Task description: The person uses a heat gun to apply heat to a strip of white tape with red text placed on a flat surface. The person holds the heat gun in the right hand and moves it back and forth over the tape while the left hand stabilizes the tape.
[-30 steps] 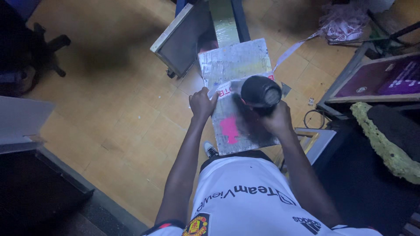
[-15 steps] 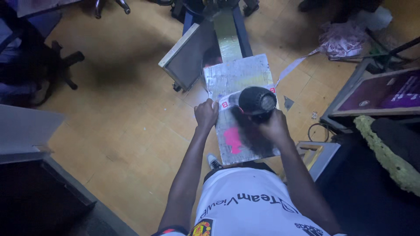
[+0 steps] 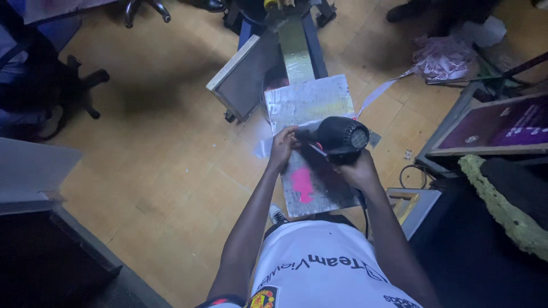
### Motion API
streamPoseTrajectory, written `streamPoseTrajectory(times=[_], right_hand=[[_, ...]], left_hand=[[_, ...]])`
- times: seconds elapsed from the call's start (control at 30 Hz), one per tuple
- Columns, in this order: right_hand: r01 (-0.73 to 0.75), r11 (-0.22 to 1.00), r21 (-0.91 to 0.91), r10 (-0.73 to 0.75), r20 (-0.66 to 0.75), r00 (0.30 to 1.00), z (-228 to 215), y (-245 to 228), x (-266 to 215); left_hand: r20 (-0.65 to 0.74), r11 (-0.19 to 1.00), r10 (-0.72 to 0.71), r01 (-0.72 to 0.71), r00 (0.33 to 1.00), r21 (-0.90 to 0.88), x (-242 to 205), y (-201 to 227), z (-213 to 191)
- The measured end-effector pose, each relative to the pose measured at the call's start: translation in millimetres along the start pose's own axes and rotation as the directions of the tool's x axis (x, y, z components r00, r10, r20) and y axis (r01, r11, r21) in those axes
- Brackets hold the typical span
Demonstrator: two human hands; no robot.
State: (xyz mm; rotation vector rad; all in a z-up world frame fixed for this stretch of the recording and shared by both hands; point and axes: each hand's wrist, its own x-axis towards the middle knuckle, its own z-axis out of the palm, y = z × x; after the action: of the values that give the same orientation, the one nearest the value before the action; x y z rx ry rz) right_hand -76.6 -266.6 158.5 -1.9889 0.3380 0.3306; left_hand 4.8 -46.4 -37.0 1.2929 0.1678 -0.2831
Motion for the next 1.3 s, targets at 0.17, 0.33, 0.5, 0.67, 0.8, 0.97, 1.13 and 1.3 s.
streamPoseTrajectory(times=[0.17,0.33,0.5,0.67,0.8,0.97,1.13,1.3], right_hand=[[0.026,0.992,-0.122,-0.033,-0.053,0.998,-5,-21,-8],[-0.026,0.993,-0.114,0.030,0.031,0.999,-2,-58,-19],[0.000,0.965,-0.261,-0.031,-0.114,0.993,1,-6,8],[-0.035,0.974,-0.222,0.023,-0.057,0.998,2,-24,-3],[-0.027,0.984,-0.178,0.013,-0.076,0.997,10,-23,-2],[0.005,0.989,-0.150,-0.019,-0.091,0.996,-1,-24,-5],[-0.017,0.979,-0.201,-0.012,-0.143,0.990,0,-12,-2],[-0.099,0.982,-0.161,0.093,-0.047,0.995,2,-55,-18]], left_hand=[[-0.071,0.916,0.166,-0.127,0.984,0.380,-17,21,-5],[-0.024,0.473,0.400,-0.184,0.916,0.861,-28,32,-15],[-0.219,0.428,0.320,0.066,0.922,0.901,-32,31,-26],[-0.272,0.332,0.167,0.205,0.948,0.921,-28,30,-35],[-0.292,0.343,0.151,0.227,0.944,0.911,-26,31,-53],[-0.297,0.588,0.131,0.167,0.946,0.792,-29,32,-84],[-0.304,0.706,0.078,0.162,0.950,0.689,-31,16,-123],[-0.318,0.729,0.054,0.180,0.947,0.660,-30,-1,-151]])
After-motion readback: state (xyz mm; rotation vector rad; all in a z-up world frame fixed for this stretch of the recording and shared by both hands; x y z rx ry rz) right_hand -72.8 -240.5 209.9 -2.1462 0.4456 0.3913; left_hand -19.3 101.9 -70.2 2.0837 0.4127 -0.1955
